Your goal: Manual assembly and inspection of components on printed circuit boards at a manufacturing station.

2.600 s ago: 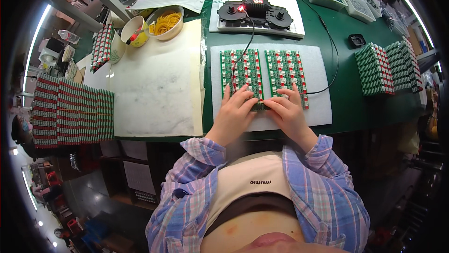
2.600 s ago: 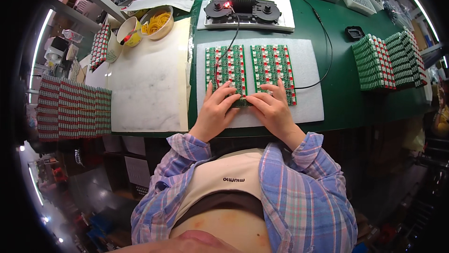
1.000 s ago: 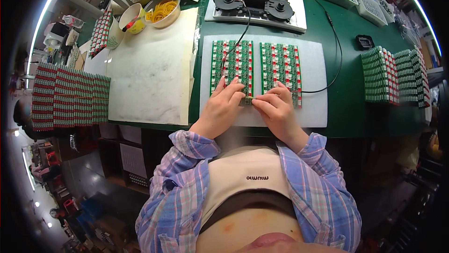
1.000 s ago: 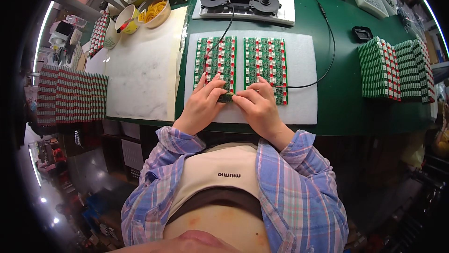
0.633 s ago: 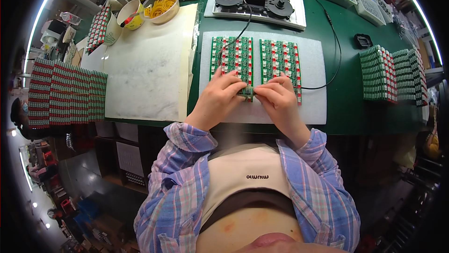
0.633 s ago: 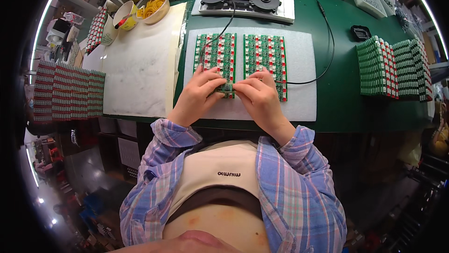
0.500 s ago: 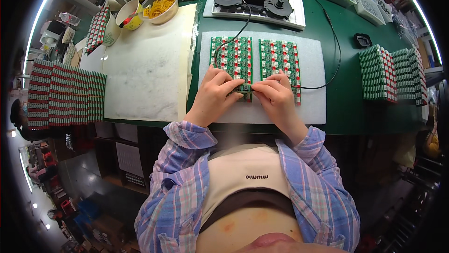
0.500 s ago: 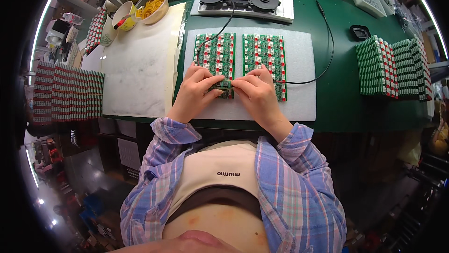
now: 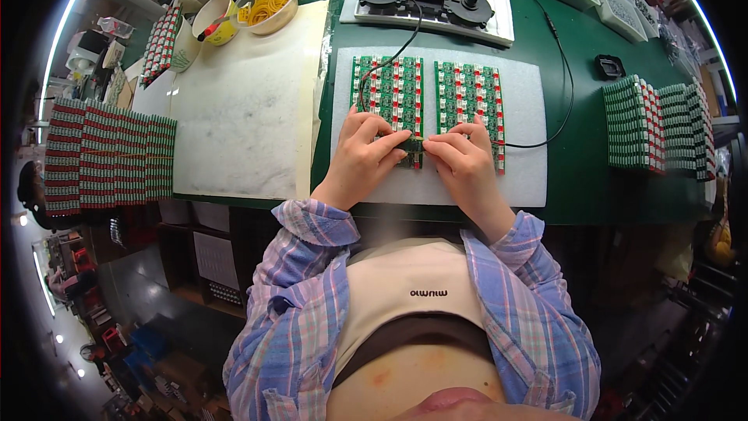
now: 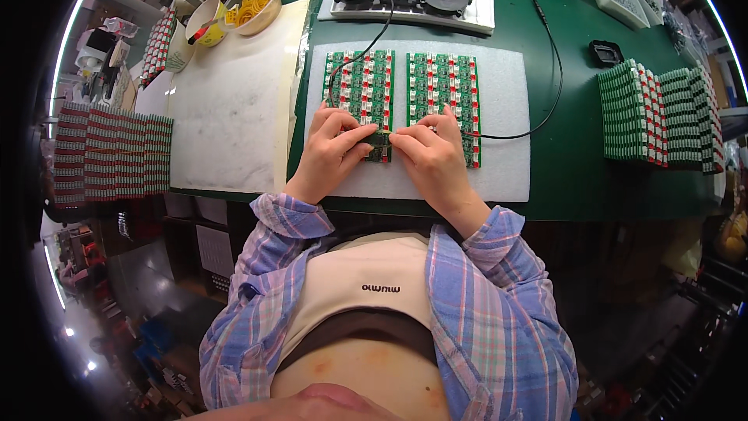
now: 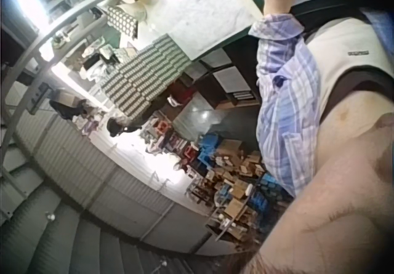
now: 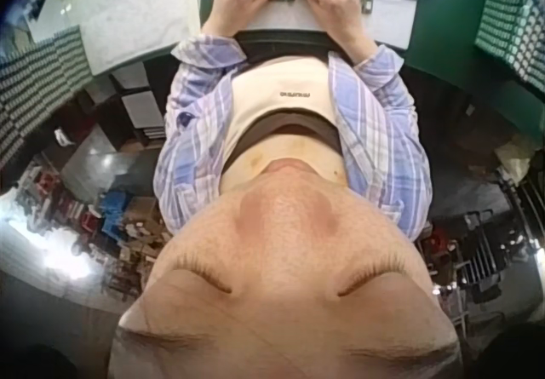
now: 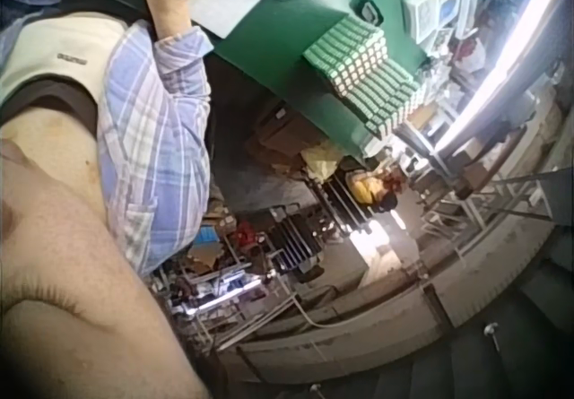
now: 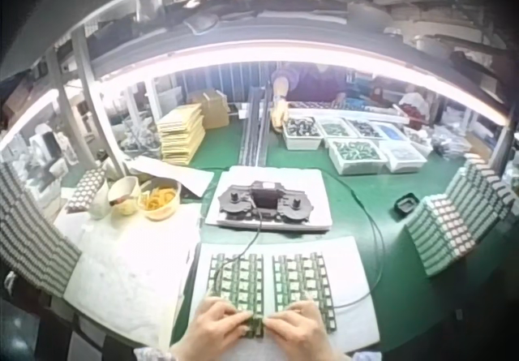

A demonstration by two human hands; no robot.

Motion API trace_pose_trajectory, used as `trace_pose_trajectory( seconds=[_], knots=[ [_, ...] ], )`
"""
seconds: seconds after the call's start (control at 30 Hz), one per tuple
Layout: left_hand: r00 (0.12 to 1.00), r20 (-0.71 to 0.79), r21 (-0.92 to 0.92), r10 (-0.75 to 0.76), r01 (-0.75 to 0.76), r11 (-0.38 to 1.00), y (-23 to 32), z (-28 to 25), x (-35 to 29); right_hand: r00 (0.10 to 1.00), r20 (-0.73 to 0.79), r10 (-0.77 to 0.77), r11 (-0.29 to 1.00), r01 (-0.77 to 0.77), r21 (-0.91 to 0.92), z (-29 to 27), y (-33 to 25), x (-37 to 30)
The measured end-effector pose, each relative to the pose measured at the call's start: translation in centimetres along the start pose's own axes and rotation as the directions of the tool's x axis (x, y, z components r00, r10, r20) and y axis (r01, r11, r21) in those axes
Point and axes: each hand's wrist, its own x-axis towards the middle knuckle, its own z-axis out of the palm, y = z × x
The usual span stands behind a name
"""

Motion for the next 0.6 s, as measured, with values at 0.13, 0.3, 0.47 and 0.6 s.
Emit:
trace_pose_trajectory(
  seconds=[0.13, 0.3, 0.47, 0.6],
  knots=[
    [0.999, 0.036, -0.006, -0.021, 0.021, 1.0, -0.09, -0.07, 0.08, 0.998, -0.001, -0.058, 0.992, 0.057, -0.116, -0.02, -0.18, -0.2],
    [0.999, 0.05, 0.013, -0.019, 0.018, 1.0, -0.41, 0.01, -0.12, 0.994, -0.015, -0.108, 0.98, 0.104, -0.167, 0.29, 0.02, -0.52],
    [0.998, 0.048, 0.009, -0.03, 0.03, 1.0, -0.4, 0.03, -0.05, 0.991, 0.001, -0.134, 0.979, 0.132, -0.158, 0.51, 0.44, -0.42],
    [0.999, 0.038, -0.006, -0.03, 0.03, 1.0, -0.35, 0.05, -0.05, 0.99, 0.034, -0.138, 0.977, 0.142, -0.16, 0.01, -0.04, -0.23]
  ],
)
